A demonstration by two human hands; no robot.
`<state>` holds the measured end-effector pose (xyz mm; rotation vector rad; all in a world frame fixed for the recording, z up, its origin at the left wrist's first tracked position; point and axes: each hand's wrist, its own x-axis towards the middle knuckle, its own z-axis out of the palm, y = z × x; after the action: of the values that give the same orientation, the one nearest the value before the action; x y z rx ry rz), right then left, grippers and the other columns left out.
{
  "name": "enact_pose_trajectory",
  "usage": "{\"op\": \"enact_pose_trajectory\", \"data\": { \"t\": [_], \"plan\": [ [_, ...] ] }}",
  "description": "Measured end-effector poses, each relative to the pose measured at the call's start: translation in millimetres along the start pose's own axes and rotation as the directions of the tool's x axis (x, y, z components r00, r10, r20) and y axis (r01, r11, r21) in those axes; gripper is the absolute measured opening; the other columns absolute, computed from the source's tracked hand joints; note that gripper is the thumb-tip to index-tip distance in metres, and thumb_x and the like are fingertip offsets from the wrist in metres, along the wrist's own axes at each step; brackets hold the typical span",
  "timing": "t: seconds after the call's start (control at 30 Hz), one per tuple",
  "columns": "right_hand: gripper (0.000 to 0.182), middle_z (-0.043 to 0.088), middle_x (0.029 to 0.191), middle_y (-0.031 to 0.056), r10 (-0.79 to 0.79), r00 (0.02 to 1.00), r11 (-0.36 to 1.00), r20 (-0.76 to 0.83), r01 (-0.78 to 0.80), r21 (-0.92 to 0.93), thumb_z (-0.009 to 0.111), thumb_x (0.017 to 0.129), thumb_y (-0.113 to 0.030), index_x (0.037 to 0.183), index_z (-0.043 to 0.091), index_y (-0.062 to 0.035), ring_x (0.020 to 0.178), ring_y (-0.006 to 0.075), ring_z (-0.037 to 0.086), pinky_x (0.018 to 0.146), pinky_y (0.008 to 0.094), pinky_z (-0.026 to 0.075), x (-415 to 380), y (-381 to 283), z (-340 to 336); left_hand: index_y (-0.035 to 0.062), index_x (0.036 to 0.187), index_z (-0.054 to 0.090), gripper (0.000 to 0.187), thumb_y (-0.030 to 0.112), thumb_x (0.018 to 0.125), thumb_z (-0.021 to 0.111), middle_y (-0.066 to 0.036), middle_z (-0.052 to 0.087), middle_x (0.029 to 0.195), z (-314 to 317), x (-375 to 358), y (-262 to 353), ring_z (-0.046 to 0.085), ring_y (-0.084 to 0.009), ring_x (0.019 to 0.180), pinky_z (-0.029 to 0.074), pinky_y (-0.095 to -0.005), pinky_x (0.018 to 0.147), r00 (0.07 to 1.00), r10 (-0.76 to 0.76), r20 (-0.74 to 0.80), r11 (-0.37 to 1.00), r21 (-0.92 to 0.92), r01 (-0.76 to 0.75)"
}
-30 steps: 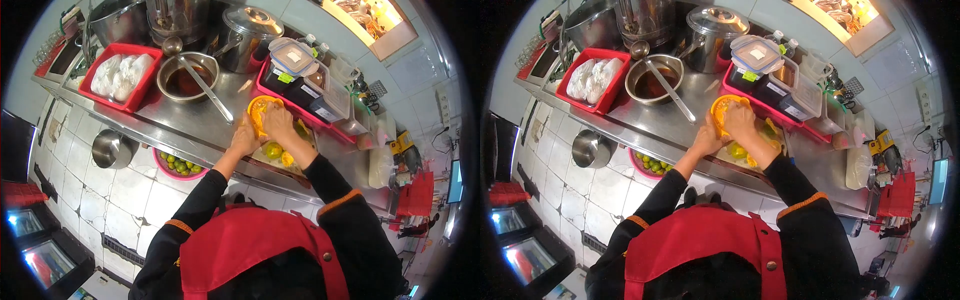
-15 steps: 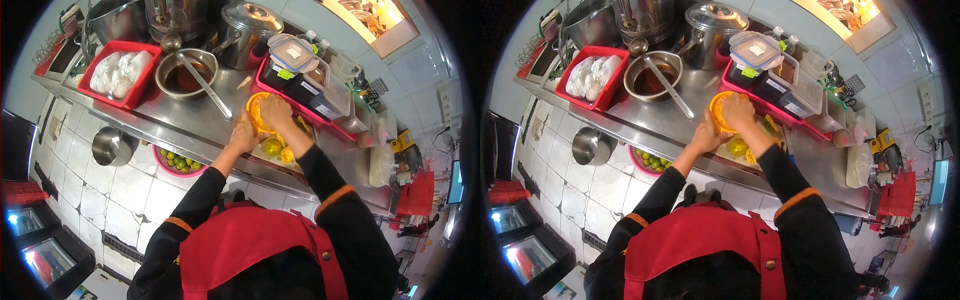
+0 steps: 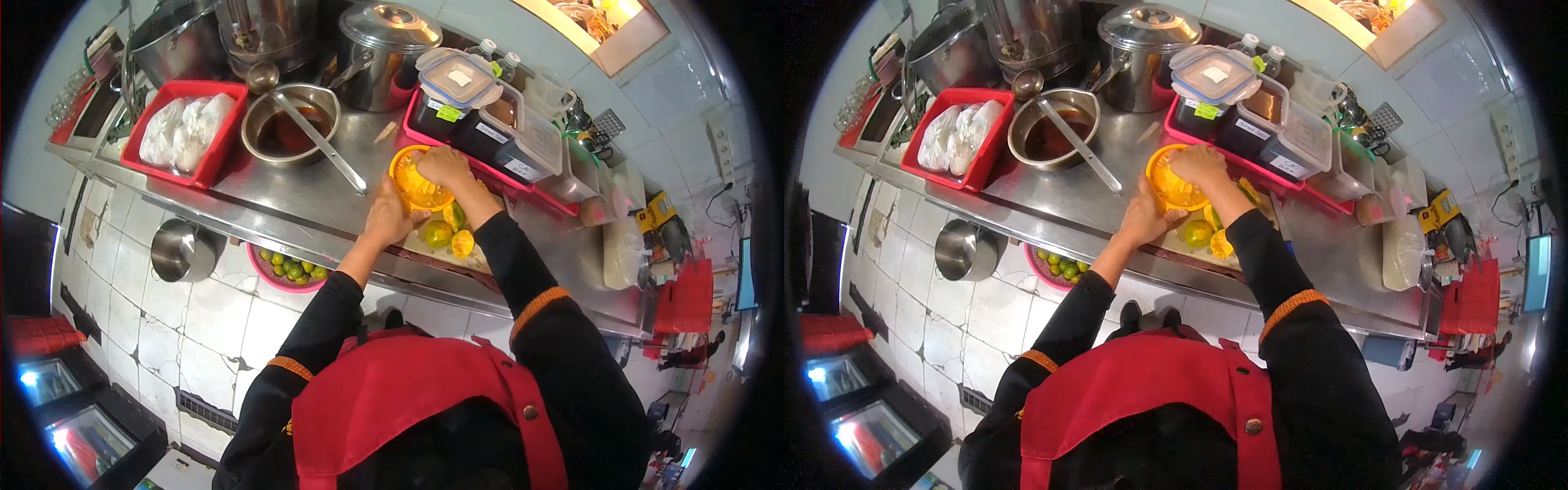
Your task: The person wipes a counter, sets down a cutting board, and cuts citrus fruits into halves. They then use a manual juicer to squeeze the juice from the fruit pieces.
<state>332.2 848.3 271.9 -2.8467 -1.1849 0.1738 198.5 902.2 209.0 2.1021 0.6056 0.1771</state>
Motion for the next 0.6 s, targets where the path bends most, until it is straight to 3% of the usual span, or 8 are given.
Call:
{"op": "enact_pose_trajectory", "data": {
  "t": [0.07, 0.27, 0.3, 0.33, 0.4, 0.53, 0.6],
  "plan": [
    [0.057, 0.063, 0.082, 0.0254, -0.008, 0.995, 1.000, -0.097, 0.009, 0.013, 0.036, 0.089, -0.047, 0.094, 0.058, 0.0048, 0.081, 0.0395, 0.062, 0.075, 0.0467, 0.049, -4.0, 0.9, 6.4, -0.0106, 0.135, 0.001, 0.112, 0.042, 0.068, 0.074, -0.030, 0.058, 0.100, -0.2, -1.9, 0.8, 0.057, -0.0407, 0.095, 0.046, -0.0402, 0.083, 1.000, 0.023, -0.004, 1.000, 0.013, -0.023],
    [0.056, 0.063, 0.082, 0.0234, 0.054, 0.990, 0.997, -0.134, -0.046, 0.063, 0.038, 0.089, -0.046, 0.097, 0.057, 0.0048, 0.079, 0.0396, 0.062, 0.072, 0.0471, 0.050, -15.2, -8.9, 11.1, -0.0104, 0.133, 0.004, 0.110, 0.045, 0.068, 0.074, -0.031, 0.059, 0.095, 3.7, -0.5, -5.5, 0.059, -0.0414, 0.090, 0.048, -0.0416, 0.078, 0.998, 0.065, -0.027, 0.997, 0.051, -0.063],
    [0.055, 0.063, 0.085, 0.0243, 0.030, 0.999, 0.998, -0.024, -0.028, 0.059, 0.038, 0.089, -0.045, 0.102, 0.056, 0.0044, 0.081, 0.0404, 0.062, 0.074, 0.0485, 0.048, -5.9, -2.3, 4.7, -0.0102, 0.132, 0.006, 0.109, 0.046, 0.068, 0.073, -0.030, 0.059, 0.094, 4.3, 0.2, -4.5, 0.059, -0.0416, 0.089, 0.048, -0.0419, 0.076, 0.995, 0.086, -0.053, 0.995, 0.056, -0.083],
    [0.055, 0.063, 0.085, 0.0243, 0.043, 0.999, 0.997, -0.033, -0.041, 0.064, 0.038, 0.089, -0.045, 0.102, 0.056, 0.0044, 0.081, 0.0404, 0.062, 0.074, 0.0485, 0.048, -3.7, 2.3, 4.3, -0.0102, 0.132, 0.006, 0.109, 0.046, 0.068, 0.073, -0.030, 0.059, 0.094, 4.3, 0.9, -3.2, 0.059, -0.0416, 0.089, 0.048, -0.0419, 0.076, 0.994, 0.100, -0.045, 0.993, 0.062, -0.097],
    [0.054, 0.062, 0.093, 0.0246, 0.025, 0.999, 0.998, 0.022, -0.026, 0.064, 0.040, 0.088, -0.043, 0.115, 0.047, 0.0031, 0.088, 0.0372, 0.061, 0.076, 0.0460, 0.048, -4.2, 5.8, 1.8, -0.0097, 0.131, 0.009, 0.107, 0.047, 0.067, 0.073, -0.030, 0.059, 0.095, 3.7, -1.7, -2.2, 0.059, -0.0421, 0.090, 0.048, -0.0420, 0.077, 0.994, 0.092, -0.059, 0.994, 0.069, -0.088],
    [0.053, 0.061, 0.094, 0.0259, 0.022, 1.000, 0.990, -0.021, -0.019, 0.139, 0.043, 0.087, -0.044, 0.113, 0.050, 0.0024, 0.092, 0.0385, 0.060, 0.082, 0.0456, 0.045, -43.6, 22.1, -12.3, -0.0065, 0.131, 0.011, 0.103, 0.043, 0.067, 0.074, -0.030, 0.058, 0.099, -0.2, -7.0, 3.3, 0.058, -0.0428, 0.093, 0.048, -0.0427, 0.079, 0.992, 0.104, -0.070, 0.994, 0.031, -0.102],
    [0.053, 0.061, 0.096, 0.0264, 0.061, 0.990, 0.971, 0.124, -0.088, 0.223, 0.045, 0.086, -0.045, 0.113, 0.050, -0.0005, 0.094, 0.0396, 0.058, 0.084, 0.0457, 0.044, -59.3, 43.6, -30.2, -0.0060, 0.131, 0.011, 0.103, 0.043, 0.067, 0.075, -0.030, 0.058, 0.100, 1.3, -6.7, 0.9, 0.057, -0.0427, 0.095, 0.047, -0.0430, 0.080, 0.988, 0.127, -0.083, 0.992, 0.040, -0.124]
  ]
}}
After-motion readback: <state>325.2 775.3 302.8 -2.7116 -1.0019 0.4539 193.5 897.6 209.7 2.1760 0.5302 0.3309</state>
